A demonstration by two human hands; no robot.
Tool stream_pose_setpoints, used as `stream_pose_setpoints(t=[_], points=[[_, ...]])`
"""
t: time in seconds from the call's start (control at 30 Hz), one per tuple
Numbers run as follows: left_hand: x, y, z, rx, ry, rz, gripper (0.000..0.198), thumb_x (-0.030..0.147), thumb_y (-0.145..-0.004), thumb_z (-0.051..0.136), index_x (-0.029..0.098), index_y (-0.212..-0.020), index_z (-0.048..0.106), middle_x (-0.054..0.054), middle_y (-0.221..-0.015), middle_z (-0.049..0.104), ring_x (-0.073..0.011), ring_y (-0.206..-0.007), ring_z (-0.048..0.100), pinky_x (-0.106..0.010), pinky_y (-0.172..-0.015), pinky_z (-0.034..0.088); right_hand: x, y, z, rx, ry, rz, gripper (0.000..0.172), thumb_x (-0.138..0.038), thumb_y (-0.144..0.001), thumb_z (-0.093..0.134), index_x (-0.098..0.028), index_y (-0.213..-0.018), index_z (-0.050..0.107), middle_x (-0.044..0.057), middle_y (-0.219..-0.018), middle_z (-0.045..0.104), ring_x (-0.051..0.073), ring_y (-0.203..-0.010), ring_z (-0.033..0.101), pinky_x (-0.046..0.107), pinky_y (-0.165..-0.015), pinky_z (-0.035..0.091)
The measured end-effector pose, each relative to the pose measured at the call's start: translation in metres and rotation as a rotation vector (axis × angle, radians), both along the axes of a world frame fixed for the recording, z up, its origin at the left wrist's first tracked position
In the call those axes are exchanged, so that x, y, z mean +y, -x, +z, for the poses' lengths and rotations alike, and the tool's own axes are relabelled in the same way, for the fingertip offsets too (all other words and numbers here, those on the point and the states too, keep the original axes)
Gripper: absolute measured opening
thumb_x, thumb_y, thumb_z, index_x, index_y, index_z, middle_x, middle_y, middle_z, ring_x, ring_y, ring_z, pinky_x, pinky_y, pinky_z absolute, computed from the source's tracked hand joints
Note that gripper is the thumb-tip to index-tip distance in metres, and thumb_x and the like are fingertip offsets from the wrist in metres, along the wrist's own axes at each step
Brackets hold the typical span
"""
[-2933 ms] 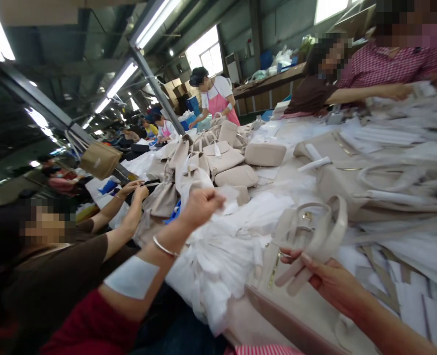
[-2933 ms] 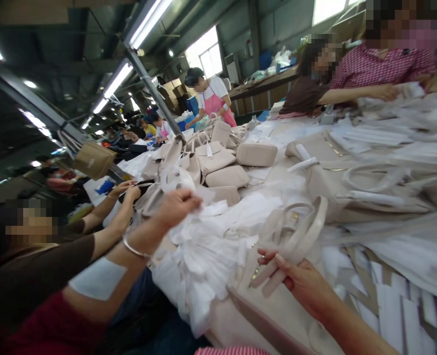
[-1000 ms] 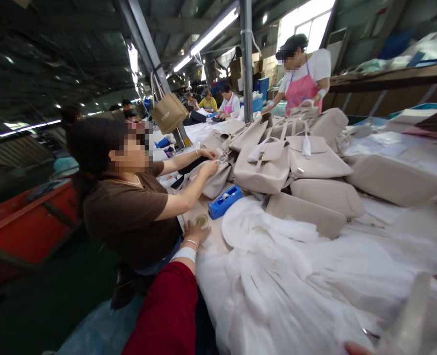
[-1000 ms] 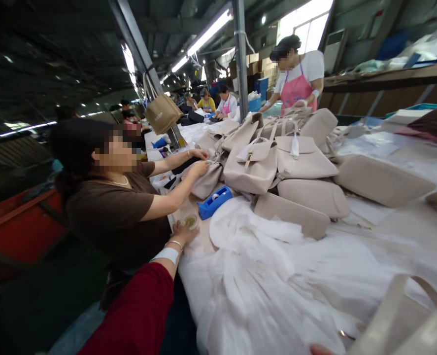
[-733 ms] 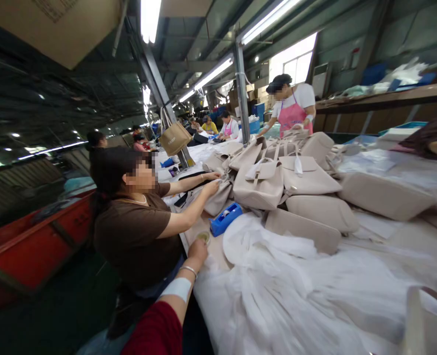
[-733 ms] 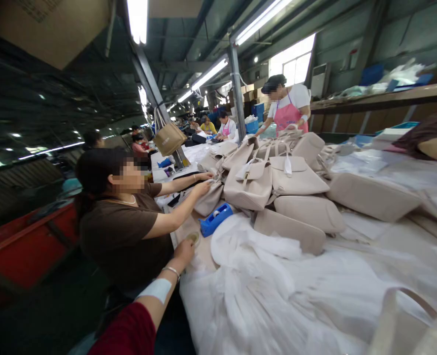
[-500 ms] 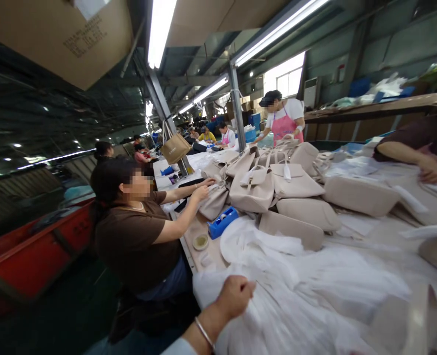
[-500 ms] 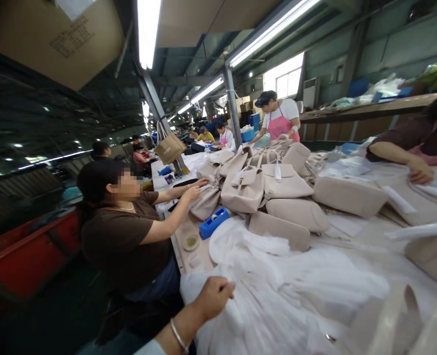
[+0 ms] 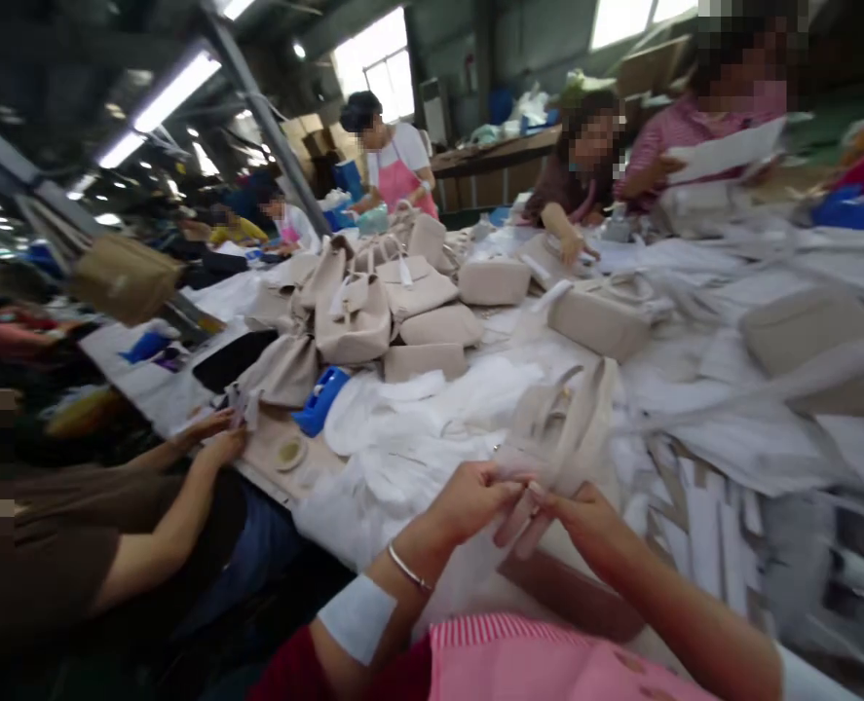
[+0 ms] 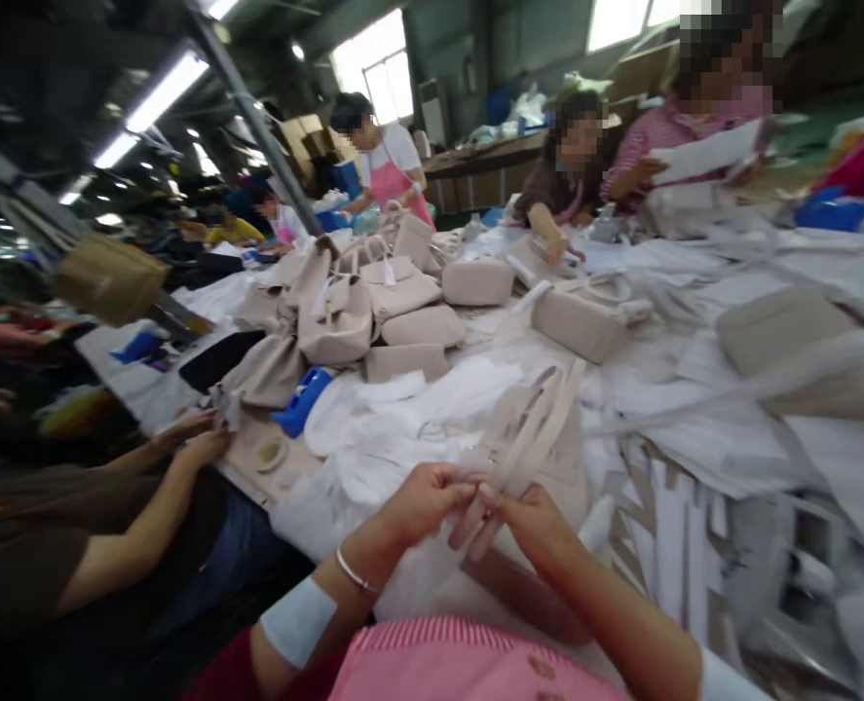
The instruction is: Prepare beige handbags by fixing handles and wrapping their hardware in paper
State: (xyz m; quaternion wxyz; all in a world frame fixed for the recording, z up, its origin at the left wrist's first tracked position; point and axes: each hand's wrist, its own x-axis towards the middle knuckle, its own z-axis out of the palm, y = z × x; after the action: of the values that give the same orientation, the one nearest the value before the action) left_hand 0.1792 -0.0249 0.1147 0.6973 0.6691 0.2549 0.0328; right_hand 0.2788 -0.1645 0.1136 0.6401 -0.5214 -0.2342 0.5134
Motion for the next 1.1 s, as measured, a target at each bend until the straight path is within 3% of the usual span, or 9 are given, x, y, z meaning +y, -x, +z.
stream_pose_setpoints(t=[0.07,0.2,0.3,0.4,0.57,0.73,0.83,0.97,1.1], points=[[0.004,-0.002,-0.004,0.012,0.036,-0.004,0.027,0.025,-0.073,0.069,0.01,-0.095,0.077,-0.007,-0.084,0.074,-0.019,-0.073,0.061,-0.03,-0.07,0.047,-0.001,-0.006,-0.006,0.053,-0.002,-0.101,0.046,-0.055,-0.079,0.066,-0.017,-0.102,0.075,0.011,-0.083,0.075,0.031,-0.085,0.069,0.048,-0.082,0.053],[0.009,0.003,-0.011,0.04,0.049,0.082,0.023,0.028,-0.073,0.072,0.01,-0.086,0.075,-0.006,-0.078,0.072,-0.0164,-0.069,0.061,-0.028,-0.068,0.047,-0.005,-0.02,-0.021,0.012,0.008,-0.342,0.037,-0.051,-0.074,0.073,-0.019,-0.093,0.077,0.011,-0.107,0.072,0.028,-0.104,0.063,0.043,-0.096,0.045],[0.011,0.007,-0.017,0.051,0.061,0.174,0.023,0.032,-0.07,0.076,0.013,-0.084,0.074,-0.005,-0.077,0.072,-0.0156,-0.068,0.062,-0.027,-0.067,0.048,-0.005,-0.024,-0.023,0.024,0.014,-0.325,0.036,-0.05,-0.075,0.073,-0.019,-0.093,0.077,0.009,-0.101,0.073,0.027,-0.1,0.063,0.043,-0.097,0.043],[0.011,0.006,-0.022,0.044,0.038,0.234,0.025,0.035,-0.068,0.079,0.015,-0.081,0.072,-0.002,-0.074,0.07,-0.0142,-0.067,0.061,-0.025,-0.066,0.046,-0.002,-0.02,-0.018,-0.016,-0.012,-0.259,0.03,-0.048,-0.074,0.074,-0.021,-0.087,0.078,0.008,-0.112,0.07,0.027,-0.107,0.06,0.041,-0.098,0.043],[0.009,-0.002,-0.027,0.032,0.042,0.247,0.032,0.04,-0.064,0.082,0.016,-0.07,0.063,0.004,-0.061,0.061,-0.0096,-0.056,0.053,-0.021,-0.058,0.041,0.005,-0.015,-0.016,0.003,0.025,-0.186,0.037,-0.049,-0.075,0.072,-0.017,-0.092,0.077,0.009,-0.093,0.073,0.027,-0.09,0.066,0.042,-0.087,0.05],[0.009,-0.011,-0.022,0.023,0.162,0.14,0.036,0.041,-0.071,0.077,0.015,-0.095,0.072,0.0,-0.073,0.067,-0.0117,-0.064,0.056,-0.024,-0.064,0.042,0.004,-0.021,-0.021,-0.061,0.078,-0.22,0.038,-0.049,-0.074,0.073,-0.016,-0.092,0.076,0.008,-0.093,0.074,0.027,-0.094,0.065,0.041,-0.091,0.048],[0.013,-0.015,-0.021,0.004,0.134,0.138,0.027,0.04,-0.074,0.073,0.013,-0.081,0.073,0.001,-0.065,0.062,-0.0103,-0.062,0.051,-0.023,-0.063,0.038,-0.001,-0.029,-0.018,-0.08,0.115,-0.234,0.043,-0.053,-0.075,0.072,-0.015,-0.096,0.075,0.009,-0.089,0.074,0.027,-0.088,0.067,0.041,-0.083,0.052],[0.017,-0.018,-0.028,0.011,0.078,0.142,0.027,0.036,-0.073,0.074,0.014,-0.061,0.063,0.005,-0.058,0.052,-0.0086,-0.059,0.044,-0.022,-0.06,0.034,-0.006,-0.051,-0.009,-0.082,0.126,-0.37,0.041,-0.051,-0.077,0.071,-0.015,-0.096,0.074,0.008,-0.082,0.074,0.023,-0.078,0.066,0.037,-0.074,0.052],[0.015,-0.017,-0.034,0.021,0.058,0.161,0.027,0.033,-0.07,0.076,0.015,-0.062,0.059,0.004,-0.061,0.052,-0.0086,-0.06,0.044,-0.022,-0.06,0.034,-0.006,-0.073,-0.002,-0.119,0.04,-0.567,0.029,-0.043,-0.073,0.077,-0.017,-0.087,0.076,0.005,-0.085,0.073,0.02,-0.081,0.064,0.033,-0.074,0.05]])
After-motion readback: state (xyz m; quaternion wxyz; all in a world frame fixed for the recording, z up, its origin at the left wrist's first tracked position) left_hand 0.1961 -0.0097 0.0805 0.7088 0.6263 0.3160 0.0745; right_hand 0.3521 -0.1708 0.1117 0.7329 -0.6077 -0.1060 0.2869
